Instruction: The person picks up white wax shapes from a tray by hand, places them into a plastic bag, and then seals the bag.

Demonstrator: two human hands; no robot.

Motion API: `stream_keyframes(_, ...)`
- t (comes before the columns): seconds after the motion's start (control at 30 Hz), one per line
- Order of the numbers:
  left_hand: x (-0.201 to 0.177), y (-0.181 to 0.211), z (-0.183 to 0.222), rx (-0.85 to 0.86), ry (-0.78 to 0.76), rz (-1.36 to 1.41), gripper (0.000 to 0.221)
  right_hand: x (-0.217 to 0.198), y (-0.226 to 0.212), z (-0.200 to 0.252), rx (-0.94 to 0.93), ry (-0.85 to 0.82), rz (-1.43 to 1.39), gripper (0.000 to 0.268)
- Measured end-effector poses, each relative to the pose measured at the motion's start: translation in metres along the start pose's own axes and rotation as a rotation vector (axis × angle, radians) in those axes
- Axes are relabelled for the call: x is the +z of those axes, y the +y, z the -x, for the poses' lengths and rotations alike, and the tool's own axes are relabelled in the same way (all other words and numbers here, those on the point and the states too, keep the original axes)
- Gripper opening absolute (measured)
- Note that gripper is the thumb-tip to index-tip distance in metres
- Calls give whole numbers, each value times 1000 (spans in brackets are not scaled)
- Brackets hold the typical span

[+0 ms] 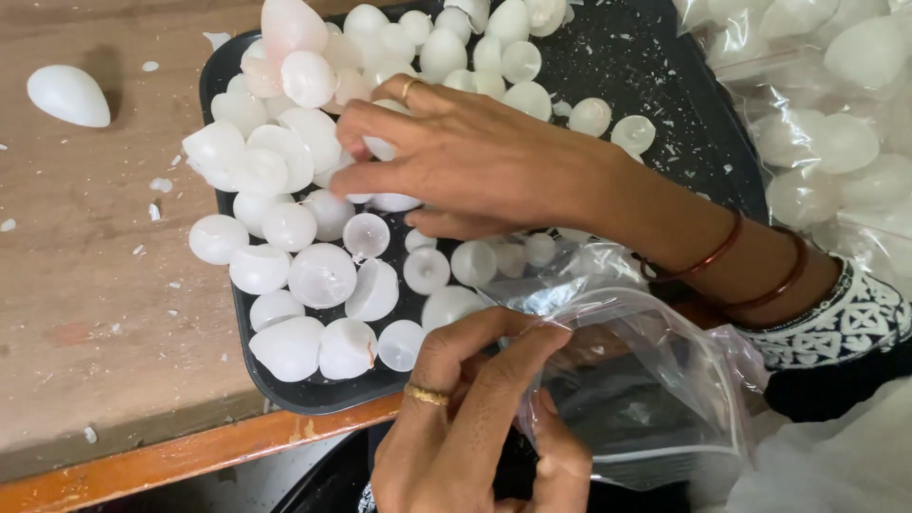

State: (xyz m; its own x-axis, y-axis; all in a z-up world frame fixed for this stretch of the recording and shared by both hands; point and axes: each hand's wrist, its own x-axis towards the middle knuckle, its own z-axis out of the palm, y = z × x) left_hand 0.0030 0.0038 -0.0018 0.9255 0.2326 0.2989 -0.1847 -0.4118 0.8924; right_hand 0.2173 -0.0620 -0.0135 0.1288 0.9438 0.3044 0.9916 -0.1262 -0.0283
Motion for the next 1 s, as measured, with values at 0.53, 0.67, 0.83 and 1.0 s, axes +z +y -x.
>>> stream_keyframes(0.53,-18,4,-17,-99,-14,9,40,-55,23,91,330,72,-138,32)
stream_keyframes(0.67,-25,8,-22,-55,31,-48,35,-57,19,89,308,67,-28,22)
stream_keyframes(0.83,-28,13,-24,-61,16,-98,33,-51,10,79,261,-12,144,28)
stream_keyframes(1.0,-23,22,-31,-87,40,-68,34,-49,15,73,401,-138,10,39)
